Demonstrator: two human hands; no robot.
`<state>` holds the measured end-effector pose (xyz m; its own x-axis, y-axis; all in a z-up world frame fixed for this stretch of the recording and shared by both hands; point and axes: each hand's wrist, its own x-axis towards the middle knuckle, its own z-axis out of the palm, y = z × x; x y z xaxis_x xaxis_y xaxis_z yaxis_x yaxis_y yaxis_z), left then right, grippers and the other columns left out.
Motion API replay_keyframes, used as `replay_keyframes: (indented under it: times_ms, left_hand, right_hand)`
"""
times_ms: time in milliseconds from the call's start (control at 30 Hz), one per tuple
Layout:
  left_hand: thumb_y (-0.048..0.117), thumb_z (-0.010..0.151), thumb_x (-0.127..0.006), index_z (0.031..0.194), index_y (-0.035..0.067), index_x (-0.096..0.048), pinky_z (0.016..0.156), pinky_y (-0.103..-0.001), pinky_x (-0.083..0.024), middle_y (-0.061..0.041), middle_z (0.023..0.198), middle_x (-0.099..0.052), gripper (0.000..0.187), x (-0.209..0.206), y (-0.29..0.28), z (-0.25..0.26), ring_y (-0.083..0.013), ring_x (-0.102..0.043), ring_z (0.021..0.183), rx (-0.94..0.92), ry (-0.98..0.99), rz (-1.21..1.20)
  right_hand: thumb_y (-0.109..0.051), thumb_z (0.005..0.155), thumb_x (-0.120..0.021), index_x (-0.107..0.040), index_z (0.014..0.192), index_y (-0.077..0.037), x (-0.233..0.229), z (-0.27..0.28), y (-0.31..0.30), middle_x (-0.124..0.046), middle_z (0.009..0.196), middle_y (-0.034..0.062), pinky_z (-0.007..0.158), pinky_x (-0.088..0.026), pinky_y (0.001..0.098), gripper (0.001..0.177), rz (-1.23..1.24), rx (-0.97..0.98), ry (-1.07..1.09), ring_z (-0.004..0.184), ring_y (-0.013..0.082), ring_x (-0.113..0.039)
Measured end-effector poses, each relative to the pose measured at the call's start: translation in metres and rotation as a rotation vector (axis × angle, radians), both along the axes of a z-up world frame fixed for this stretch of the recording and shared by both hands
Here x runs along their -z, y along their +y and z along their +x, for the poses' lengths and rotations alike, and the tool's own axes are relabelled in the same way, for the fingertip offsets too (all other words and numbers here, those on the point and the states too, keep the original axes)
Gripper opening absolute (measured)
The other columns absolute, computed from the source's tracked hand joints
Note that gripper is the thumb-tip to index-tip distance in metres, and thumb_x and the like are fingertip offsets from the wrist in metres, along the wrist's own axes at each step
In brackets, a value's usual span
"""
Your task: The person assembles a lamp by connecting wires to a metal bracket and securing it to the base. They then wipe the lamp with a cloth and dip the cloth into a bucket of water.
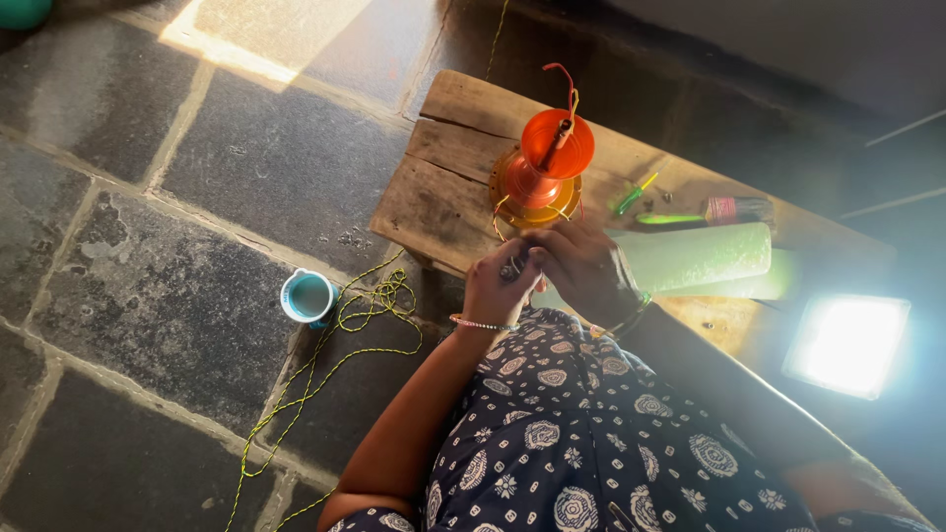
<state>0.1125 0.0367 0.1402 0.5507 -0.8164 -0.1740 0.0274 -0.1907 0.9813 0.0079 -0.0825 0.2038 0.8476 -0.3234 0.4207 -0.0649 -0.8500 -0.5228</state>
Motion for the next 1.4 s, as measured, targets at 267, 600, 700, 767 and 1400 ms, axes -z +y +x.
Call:
replay_keyframes:
  times_ms: [267,600,700,767,1400]
  left_hand:
    - [0.023,0.093,-0.071,0.098,0.009,-0.069,0.062,-0.034,-0.055,-0.006,0.076,-0.072,0.016,0.012,0.007,-0.006,-0.0221,-0.072,0.067,-0.026,-0.55,-0.156]
    - [0.034,0.094,-0.07,0.087,0.006,-0.068,0.041,-0.027,-0.045,0.001,0.056,-0.053,0.029,0.022,-0.005,-0.005,-0.009,-0.051,0.043,-0.099,0.768,-0.17]
    - [0.032,0.099,-0.073,0.079,0.002,-0.061,0.041,-0.027,-0.046,0.0,0.055,-0.052,0.038,0.029,-0.008,-0.008,-0.0093,-0.051,0.043,-0.095,0.627,-0.247]
    - [0.032,0.1,-0.073,0.08,0.001,-0.061,0.04,-0.027,-0.045,0.0,0.056,-0.052,0.039,0.033,-0.008,-0.006,-0.0084,-0.05,0.043,-0.096,0.573,-0.259]
    - [0.013,0.099,-0.072,0.128,0.002,-0.072,0.049,-0.019,-0.043,0.0,0.07,-0.064,0.031,0.02,0.0,-0.007,-0.0019,-0.053,0.055,-0.019,0.48,-0.358]
  right_hand:
    - [-0.021,0.102,-0.063,-0.07,0.086,-0.007,0.03,0.003,0.001,-0.066,0.072,0.0134,0.061,-0.051,0.0442,0.023,0.047,0.241,0.217,0.066,0.0342,-0.067]
    - [-0.009,0.093,-0.059,-0.064,0.124,-0.002,0.003,-0.013,0.003,-0.067,0.101,0.0097,0.064,-0.058,0.0337,0.033,0.564,-0.031,0.214,0.08,0.0201,-0.071]
    - [-0.009,0.097,-0.061,-0.068,0.116,-0.002,0.006,-0.014,0.004,-0.071,0.096,0.0125,0.071,-0.056,0.034,0.021,0.306,0.071,0.096,0.082,0.0229,-0.075]
    - [-0.01,0.099,-0.061,-0.068,0.112,-0.003,0.009,-0.016,0.003,-0.073,0.093,0.0107,0.07,-0.057,0.0323,0.017,0.328,0.169,0.07,0.079,0.0221,-0.077]
    - [-0.017,0.103,-0.051,-0.062,0.109,-0.002,0.007,-0.026,-0.001,-0.062,0.075,-0.0009,0.047,-0.045,0.0231,0.02,1.013,0.065,0.268,0.057,0.0026,-0.051]
